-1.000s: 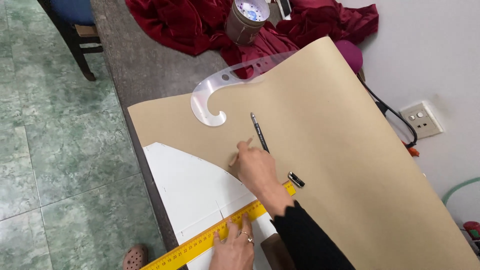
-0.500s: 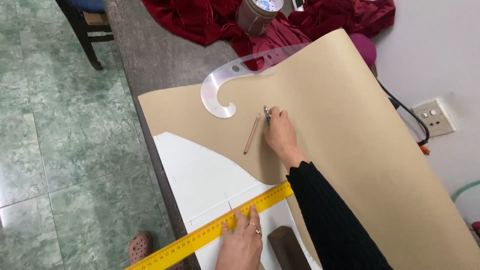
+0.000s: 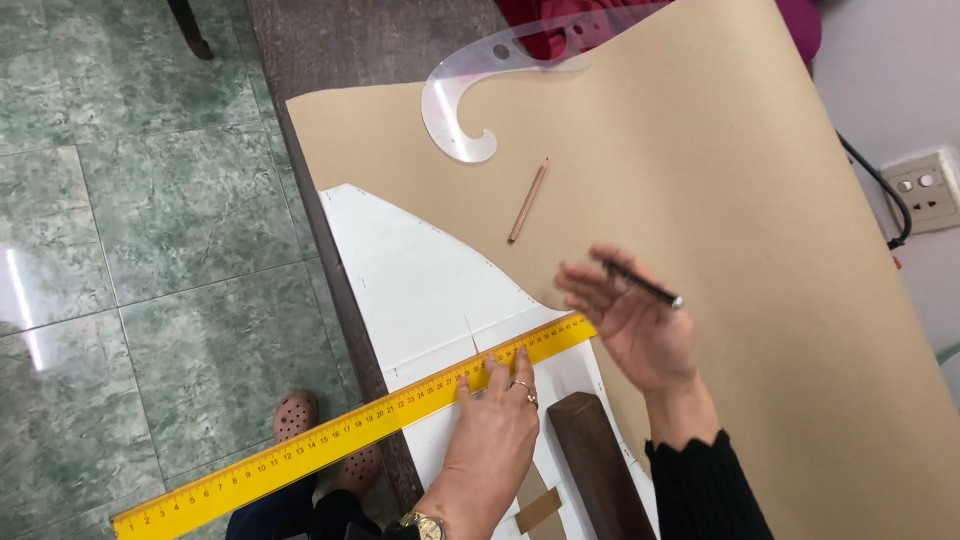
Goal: Drawing and marking precise lines on a paper garment pattern using a ruler, pen, and pencil.
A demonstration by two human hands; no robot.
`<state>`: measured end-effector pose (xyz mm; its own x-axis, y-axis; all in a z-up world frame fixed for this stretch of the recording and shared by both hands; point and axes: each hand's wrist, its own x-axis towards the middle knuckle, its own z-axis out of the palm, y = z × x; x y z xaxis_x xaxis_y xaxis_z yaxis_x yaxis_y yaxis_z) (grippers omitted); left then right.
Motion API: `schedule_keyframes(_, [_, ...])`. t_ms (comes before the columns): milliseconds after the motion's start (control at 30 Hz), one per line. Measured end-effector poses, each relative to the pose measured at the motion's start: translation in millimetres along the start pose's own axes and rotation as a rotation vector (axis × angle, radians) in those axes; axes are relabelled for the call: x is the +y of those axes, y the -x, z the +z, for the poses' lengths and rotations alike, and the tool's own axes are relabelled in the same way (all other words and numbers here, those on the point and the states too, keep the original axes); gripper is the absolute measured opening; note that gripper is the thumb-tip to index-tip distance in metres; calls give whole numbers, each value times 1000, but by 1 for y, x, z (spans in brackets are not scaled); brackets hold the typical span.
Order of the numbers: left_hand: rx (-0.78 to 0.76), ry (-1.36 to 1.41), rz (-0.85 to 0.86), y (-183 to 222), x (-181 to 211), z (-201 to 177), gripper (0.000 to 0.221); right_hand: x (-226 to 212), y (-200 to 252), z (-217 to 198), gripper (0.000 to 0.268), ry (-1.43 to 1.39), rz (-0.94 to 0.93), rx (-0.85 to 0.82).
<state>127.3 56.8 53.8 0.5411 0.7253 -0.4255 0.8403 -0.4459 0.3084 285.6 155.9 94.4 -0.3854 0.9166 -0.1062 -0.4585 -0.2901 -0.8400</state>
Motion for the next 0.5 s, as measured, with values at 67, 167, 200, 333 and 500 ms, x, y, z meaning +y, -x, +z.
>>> schedule_keyframes(67, [-38, 11, 6, 3, -1, -6, 44, 12, 9, 8, 39, 114, 26, 16])
schedule_keyframes(167, [-12, 8, -3, -1, 1, 5, 39, 23, 13, 22, 29, 337, 105, 60])
schedule_keyframes(200, [46, -3, -17, -4, 3, 12, 36, 26, 13, 27, 35, 444, 163, 91])
schedule_keyframes(333, [-8, 9, -12, -3, 1, 5, 43, 36, 12, 30, 34, 725, 143, 57])
schedule_keyframes(500, [69, 6, -11, -5, 3, 17, 32, 40, 6, 40, 25, 1047, 174, -74])
